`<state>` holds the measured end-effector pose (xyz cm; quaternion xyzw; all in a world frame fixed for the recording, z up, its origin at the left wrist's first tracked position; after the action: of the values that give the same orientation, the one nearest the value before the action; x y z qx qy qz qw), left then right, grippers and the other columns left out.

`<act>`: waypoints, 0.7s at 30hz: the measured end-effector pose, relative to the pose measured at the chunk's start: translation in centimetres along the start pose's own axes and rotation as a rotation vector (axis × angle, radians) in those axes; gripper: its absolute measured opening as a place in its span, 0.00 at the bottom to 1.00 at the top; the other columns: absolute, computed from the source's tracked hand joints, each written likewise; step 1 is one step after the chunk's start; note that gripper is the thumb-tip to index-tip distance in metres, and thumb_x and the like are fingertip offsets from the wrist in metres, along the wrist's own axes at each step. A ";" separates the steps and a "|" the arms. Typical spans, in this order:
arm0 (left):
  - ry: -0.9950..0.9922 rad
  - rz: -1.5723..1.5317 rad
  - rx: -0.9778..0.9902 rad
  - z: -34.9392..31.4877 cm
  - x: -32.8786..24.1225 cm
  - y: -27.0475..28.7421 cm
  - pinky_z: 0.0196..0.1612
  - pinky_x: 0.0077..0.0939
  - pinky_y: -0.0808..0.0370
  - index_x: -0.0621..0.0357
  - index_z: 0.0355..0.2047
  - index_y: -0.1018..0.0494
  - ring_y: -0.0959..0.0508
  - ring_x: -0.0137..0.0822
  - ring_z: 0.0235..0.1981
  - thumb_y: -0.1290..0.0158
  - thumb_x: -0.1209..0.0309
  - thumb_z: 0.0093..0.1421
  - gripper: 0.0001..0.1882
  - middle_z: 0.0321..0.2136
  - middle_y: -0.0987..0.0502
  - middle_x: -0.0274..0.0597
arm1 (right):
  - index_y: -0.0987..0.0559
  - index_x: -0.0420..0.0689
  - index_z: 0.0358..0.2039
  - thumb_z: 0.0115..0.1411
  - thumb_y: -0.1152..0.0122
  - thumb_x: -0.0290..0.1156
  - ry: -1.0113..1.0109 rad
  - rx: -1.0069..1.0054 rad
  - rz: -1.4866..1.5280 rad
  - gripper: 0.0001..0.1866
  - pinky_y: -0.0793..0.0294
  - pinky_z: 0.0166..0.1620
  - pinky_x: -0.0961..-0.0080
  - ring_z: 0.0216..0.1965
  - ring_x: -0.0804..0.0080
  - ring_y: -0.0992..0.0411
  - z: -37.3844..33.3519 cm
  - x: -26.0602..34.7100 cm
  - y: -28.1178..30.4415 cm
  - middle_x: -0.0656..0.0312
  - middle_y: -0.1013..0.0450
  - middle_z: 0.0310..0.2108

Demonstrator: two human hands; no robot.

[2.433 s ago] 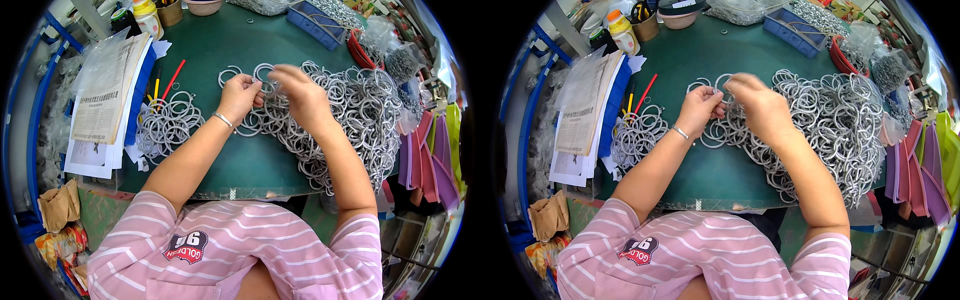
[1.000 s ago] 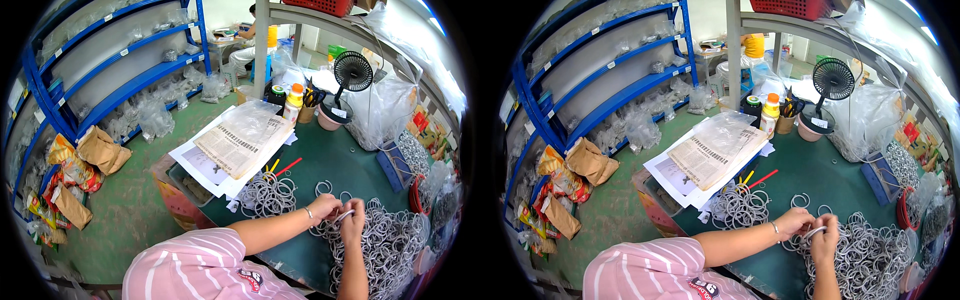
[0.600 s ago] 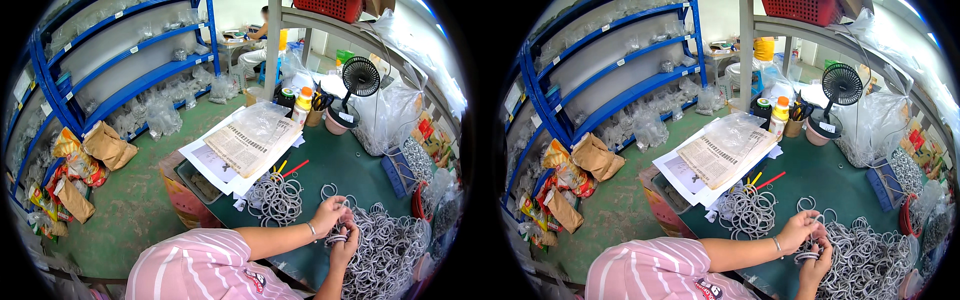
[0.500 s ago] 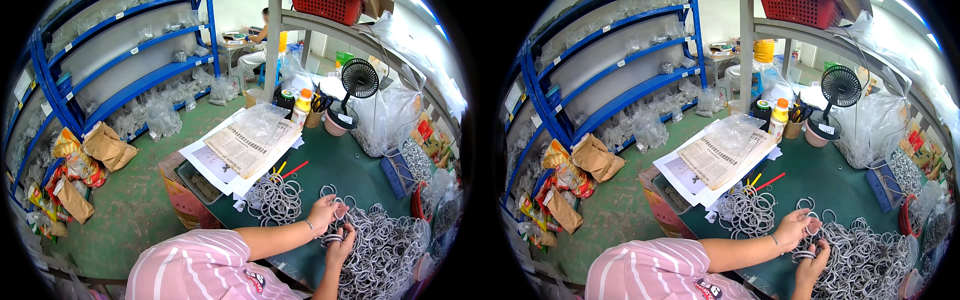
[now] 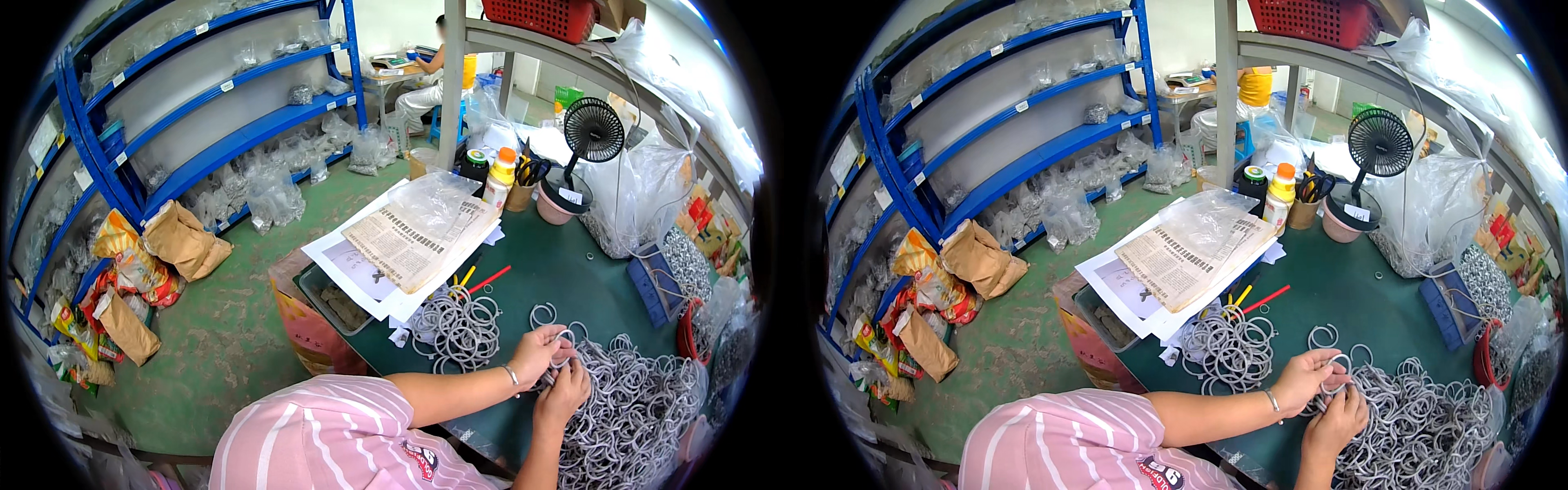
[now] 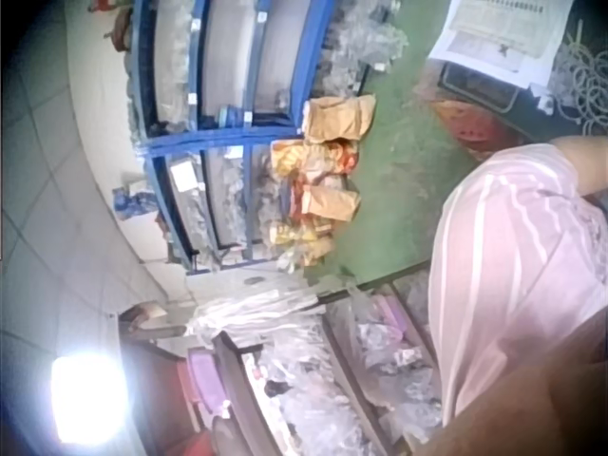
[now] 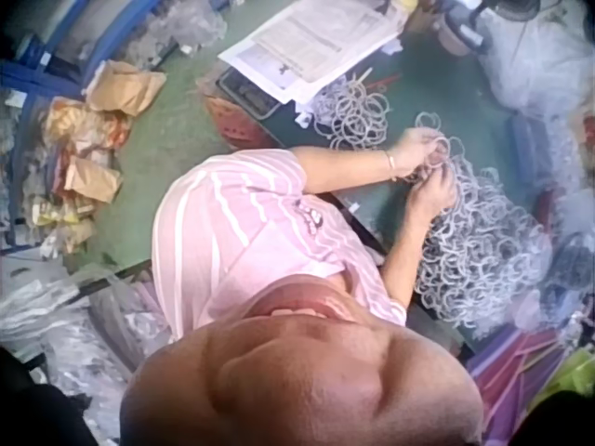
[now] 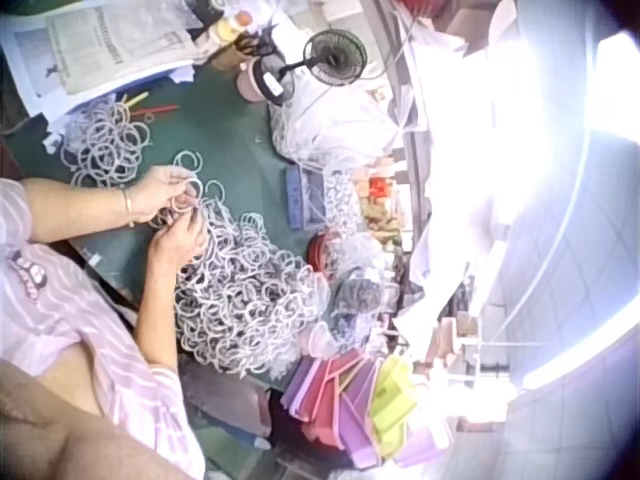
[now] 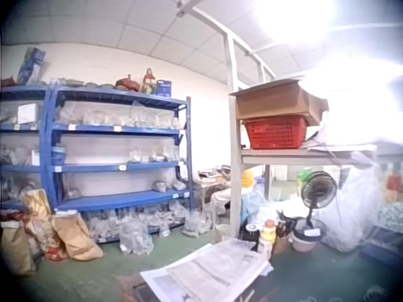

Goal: The person sorts grey plastic rings on a green workstation, separating them into groups and picking them up by hand.

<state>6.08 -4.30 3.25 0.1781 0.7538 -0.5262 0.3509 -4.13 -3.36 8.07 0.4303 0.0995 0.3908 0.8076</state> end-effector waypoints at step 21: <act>0.287 -0.042 -0.023 2.9 3.7 5.2 0.30 0.15 0.28 0.63 0.46 0.32 0.27 0.26 0.29 0.54 0.69 0.65 0.13 0.39 0.24 0.43 | 0.22 0.46 0.21 0.46 0.44 0.28 0.059 0.086 0.033 0.03 0.43 0.52 0.50 0.43 0.62 0.33 0.1 -0.4 -1.6 0.64 0.29 0.31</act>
<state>7.78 -5.36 -3.45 0.2317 0.8059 -0.4938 0.2303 -3.50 -4.26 6.77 0.4546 0.1329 0.4117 0.7786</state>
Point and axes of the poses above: each hand's wrist, its own z-axis towards the middle knuckle, its own y-axis out of the back of the hand, x = y × z, the point moved 9 cm from there along z, towards the middle knuckle
